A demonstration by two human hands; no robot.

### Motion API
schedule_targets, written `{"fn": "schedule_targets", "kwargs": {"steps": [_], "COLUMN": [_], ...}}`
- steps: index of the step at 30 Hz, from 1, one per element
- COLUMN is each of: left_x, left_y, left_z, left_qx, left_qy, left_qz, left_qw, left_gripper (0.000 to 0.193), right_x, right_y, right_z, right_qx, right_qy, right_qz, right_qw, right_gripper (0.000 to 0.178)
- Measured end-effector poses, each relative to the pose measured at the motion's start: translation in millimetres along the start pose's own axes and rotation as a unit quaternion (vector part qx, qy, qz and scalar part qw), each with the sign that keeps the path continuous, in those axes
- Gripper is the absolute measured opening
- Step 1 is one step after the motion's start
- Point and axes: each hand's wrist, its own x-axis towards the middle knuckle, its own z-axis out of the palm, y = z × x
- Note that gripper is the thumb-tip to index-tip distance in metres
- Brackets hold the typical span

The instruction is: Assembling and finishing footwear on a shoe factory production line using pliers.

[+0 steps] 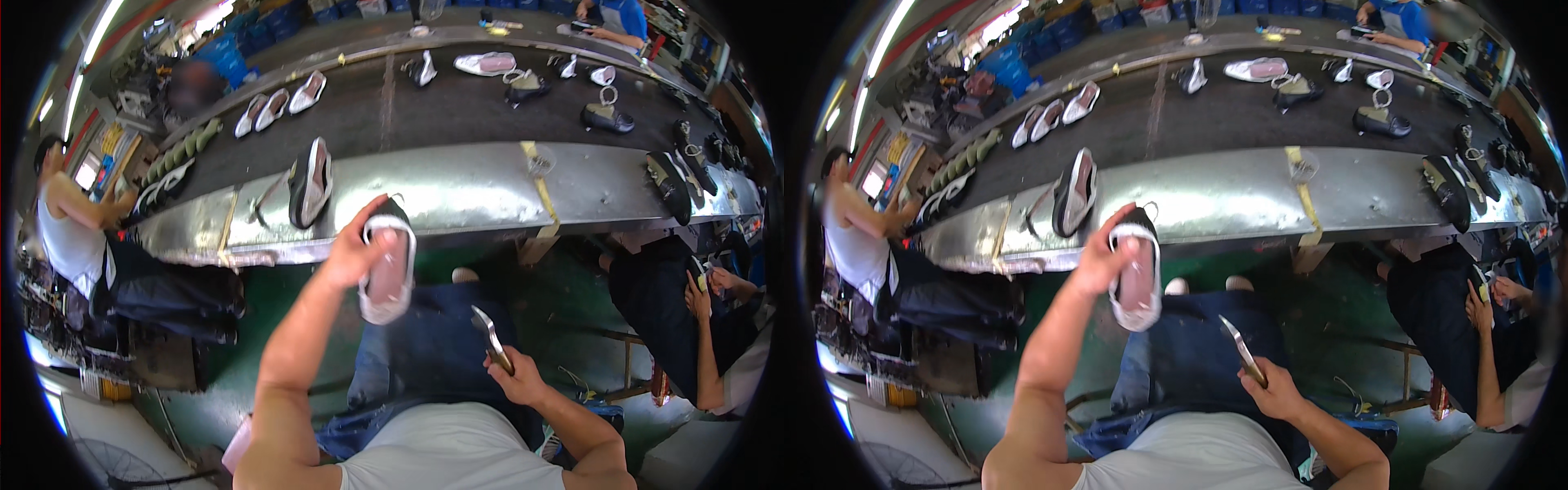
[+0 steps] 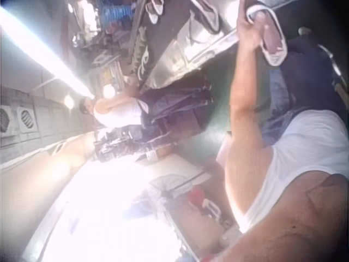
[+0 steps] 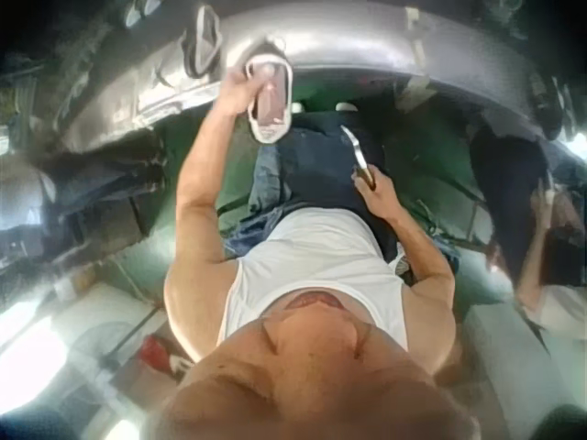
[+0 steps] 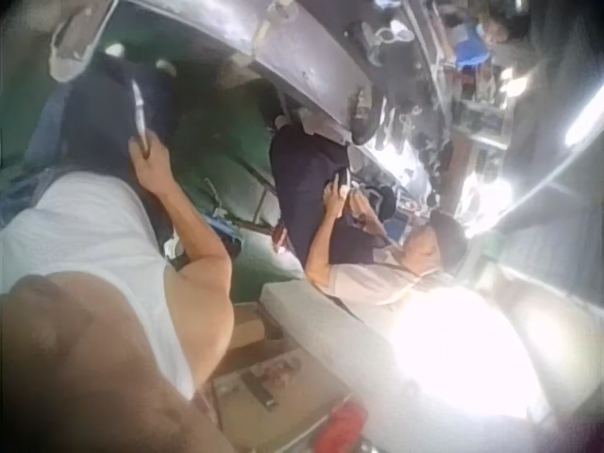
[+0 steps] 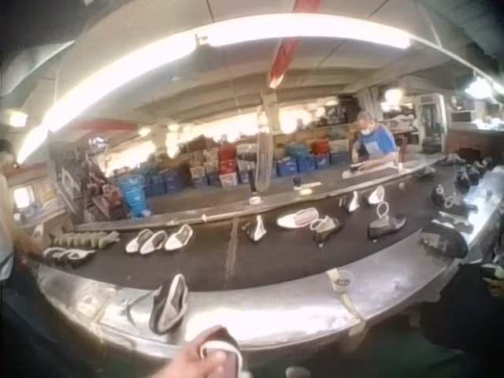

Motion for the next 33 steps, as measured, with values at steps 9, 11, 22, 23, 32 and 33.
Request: {"fn": "schedule_targets", "kwargs": {"steps": [9, 11, 22, 23, 32, 33], "left_x": [-154, -153, -161, -162, -155, -154], "left_y": [-151, -154, -139, -140, -138, -138], "left_z": [109, 103, 88, 88, 82, 81], "left_qx": [-0.193, -0.093, -0.052, -0.039, -0.004, -0.003], "left_qy": [0.007, -0.013, -0.042, -0.038, -0.021, -0.025], "left_qz": [-0.085, -0.059, -0.064, -0.064, -0.064, -0.077], "left_qw": [0.977, 0.994, 0.996, 0.996, 0.998, 0.997], "left_gripper": [0.067, 0.058, 0.061, 0.061, 0.059, 0.059], "right_x": [4, 5, 16, 18, 48, 45], "right_y": [-5, 2, -36, -23, -39, -41], "right_z": [19, 28, 58, 53, 47, 48], "right_qx": [-0.062, -0.053, 0.351, 0.277, 0.580, 0.532], "right_qy": [-0.166, -0.174, -0.160, -0.197, -0.284, -0.246], "right_qz": [0.047, 0.062, 0.226, 0.206, 0.249, 0.261], "right_qw": [0.983, 0.981, 0.894, 0.918, 0.722, 0.767], "right_gripper": [0.030, 0.030, 0.028, 0.028, 0.026, 0.025]}}
